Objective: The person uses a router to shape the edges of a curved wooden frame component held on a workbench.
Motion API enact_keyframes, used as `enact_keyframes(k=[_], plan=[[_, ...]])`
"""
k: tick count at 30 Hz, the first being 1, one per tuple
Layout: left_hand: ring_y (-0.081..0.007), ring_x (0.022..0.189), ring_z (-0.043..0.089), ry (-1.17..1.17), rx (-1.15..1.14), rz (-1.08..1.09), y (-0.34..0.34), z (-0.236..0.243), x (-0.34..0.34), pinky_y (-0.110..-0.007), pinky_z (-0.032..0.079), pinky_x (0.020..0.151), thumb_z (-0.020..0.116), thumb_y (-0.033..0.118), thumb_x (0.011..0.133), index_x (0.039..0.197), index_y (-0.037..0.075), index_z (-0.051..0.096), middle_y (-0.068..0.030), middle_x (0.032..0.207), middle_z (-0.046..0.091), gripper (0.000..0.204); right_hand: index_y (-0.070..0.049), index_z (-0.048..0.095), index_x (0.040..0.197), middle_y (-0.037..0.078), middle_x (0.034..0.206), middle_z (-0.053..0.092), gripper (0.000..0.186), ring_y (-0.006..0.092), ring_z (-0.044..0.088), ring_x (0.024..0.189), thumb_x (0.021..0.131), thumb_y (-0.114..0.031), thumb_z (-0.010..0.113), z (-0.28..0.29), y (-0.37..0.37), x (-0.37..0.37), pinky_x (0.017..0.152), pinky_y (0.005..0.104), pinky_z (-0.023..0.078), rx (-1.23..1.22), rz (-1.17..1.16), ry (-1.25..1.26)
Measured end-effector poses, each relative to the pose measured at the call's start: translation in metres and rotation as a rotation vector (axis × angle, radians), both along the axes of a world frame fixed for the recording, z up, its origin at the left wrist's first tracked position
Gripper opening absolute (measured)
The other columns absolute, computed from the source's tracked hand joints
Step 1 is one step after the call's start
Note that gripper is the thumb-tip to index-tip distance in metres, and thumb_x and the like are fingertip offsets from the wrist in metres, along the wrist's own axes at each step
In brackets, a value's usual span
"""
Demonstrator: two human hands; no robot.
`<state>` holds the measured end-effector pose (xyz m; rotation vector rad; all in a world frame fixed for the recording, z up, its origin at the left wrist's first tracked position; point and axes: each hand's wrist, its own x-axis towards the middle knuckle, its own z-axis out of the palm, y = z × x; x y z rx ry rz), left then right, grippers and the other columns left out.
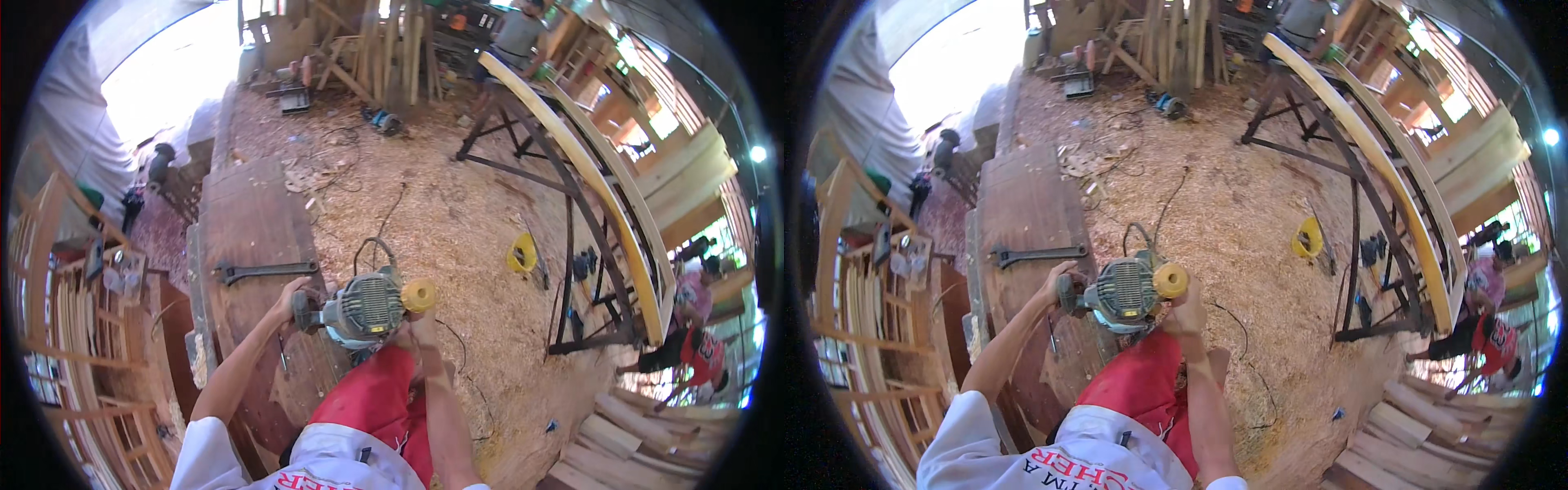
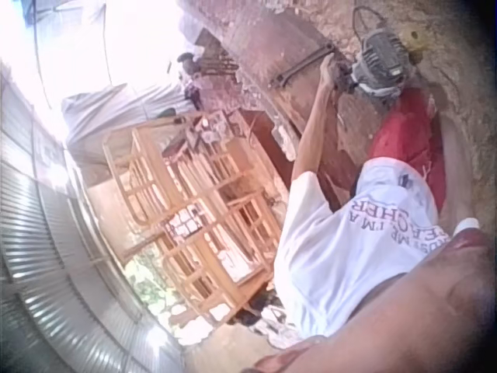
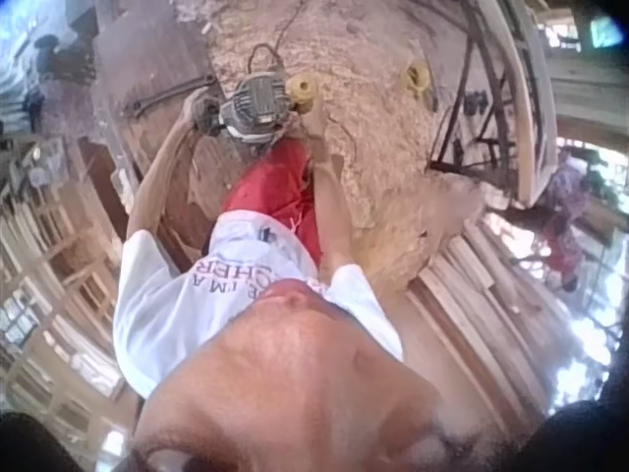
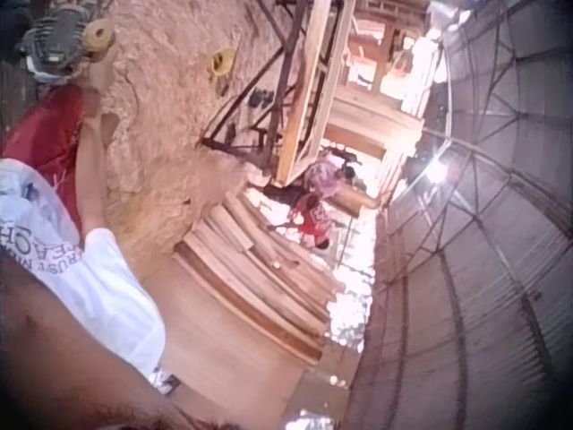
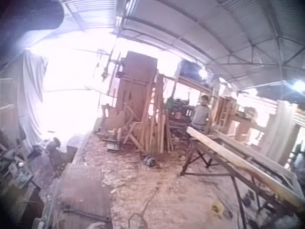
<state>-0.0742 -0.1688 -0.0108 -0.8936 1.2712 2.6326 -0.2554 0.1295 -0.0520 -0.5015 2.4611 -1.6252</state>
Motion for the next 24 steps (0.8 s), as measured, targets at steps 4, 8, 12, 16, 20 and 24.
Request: enact_keyframes(k=[4, 8, 12, 16, 20, 24], plan=[[-0.0250, 0.079, 0.066, 0.010, 0.075, 0.073, -0.028, -0.049, 0.028, -0.036, 0.052, 0.077, 0.047, 0.042, 0.095, 0.090, -0.001, 0.069, -0.0145, 0.087, 0.071, 0.049, -0.005, 0.067, 0.114, 0.011, 0.103, 0.072, 0.037, 0.0245, 0.068, 0.097, 0.090, -0.033, 0.068, 0.101, -0.035, 0.038, 0.083, 0.0382, 0.052, 0.052, 0.087, -0.064], [-0.0203, 0.076, 0.065, -0.115, -0.440, 0.189, -0.018, -0.016, 0.026, -0.033, 0.049, 0.074, 0.050, 0.030, 0.091, 0.082, 0.000, 0.069, -0.0101, 0.082, 0.070, 0.036, 0.001, 0.062, 0.105, 0.017, 0.092, 0.067, 0.044, 0.0284, 0.062, 0.084, 0.096, -0.042, 0.058, 0.099, -0.026, 0.033, 0.079, 0.0378, 0.049, 0.009, 0.091, -0.022], [-0.0189, 0.075, 0.063, -0.122, -0.590, 0.110, -0.034, -0.016, 0.035, -0.033, 0.048, 0.071, 0.051, 0.027, 0.090, 0.085, 0.000, 0.071, -0.0080, 0.080, 0.068, 0.034, 0.001, 0.060, 0.106, 0.018, 0.091, 0.065, 0.046, 0.0239, 0.062, 0.086, 0.097, -0.043, 0.057, 0.082, -0.030, 0.030, 0.079, 0.0386, 0.049, -0.019, 0.127, 0.076], [-0.0169, 0.075, 0.062, -0.130, -0.298, 0.094, -0.016, 0.047, 0.016, -0.034, 0.048, 0.071, 0.054, 0.034, 0.096, 0.095, 0.001, 0.069, -0.0055, 0.084, 0.068, 0.036, -0.004, 0.068, 0.114, 0.006, 0.101, 0.072, 0.033, 0.0195, 0.069, 0.091, 0.090, -0.026, 0.069, 0.047, -0.024, 0.035, 0.083, 0.0376, 0.054, -0.233, -0.028, 0.023], [-0.0138, 0.072, 0.060, -0.230, -0.439, -0.158, 0.005, 0.102, 0.014, -0.033, 0.047, 0.070, 0.060, 0.038, 0.098, 0.093, 0.003, 0.067, -0.0020, 0.083, 0.066, 0.036, -0.004, 0.064, 0.120, 0.006, 0.105, 0.070, 0.034, 0.0146, 0.067, 0.087, 0.096, -0.027, 0.063, 0.035, -0.009, 0.015, 0.078, 0.0349, 0.054, -0.187, 0.078, -0.046], [-0.0096, 0.067, 0.056, 0.050, -0.561, 0.089, 0.012, 0.048, 0.036, -0.027, 0.043, 0.061, 0.066, 0.028, 0.096, 0.091, 0.005, 0.068, 0.0001, 0.077, 0.061, 0.024, 0.005, 0.061, 0.108, 0.007, 0.085, 0.061, 0.038, 0.0173, 0.061, 0.084, 0.101, -0.032, 0.060, 0.113, -0.034, 0.041, 0.078, 0.0313, 0.050, -0.228, 0.128, -0.135]])
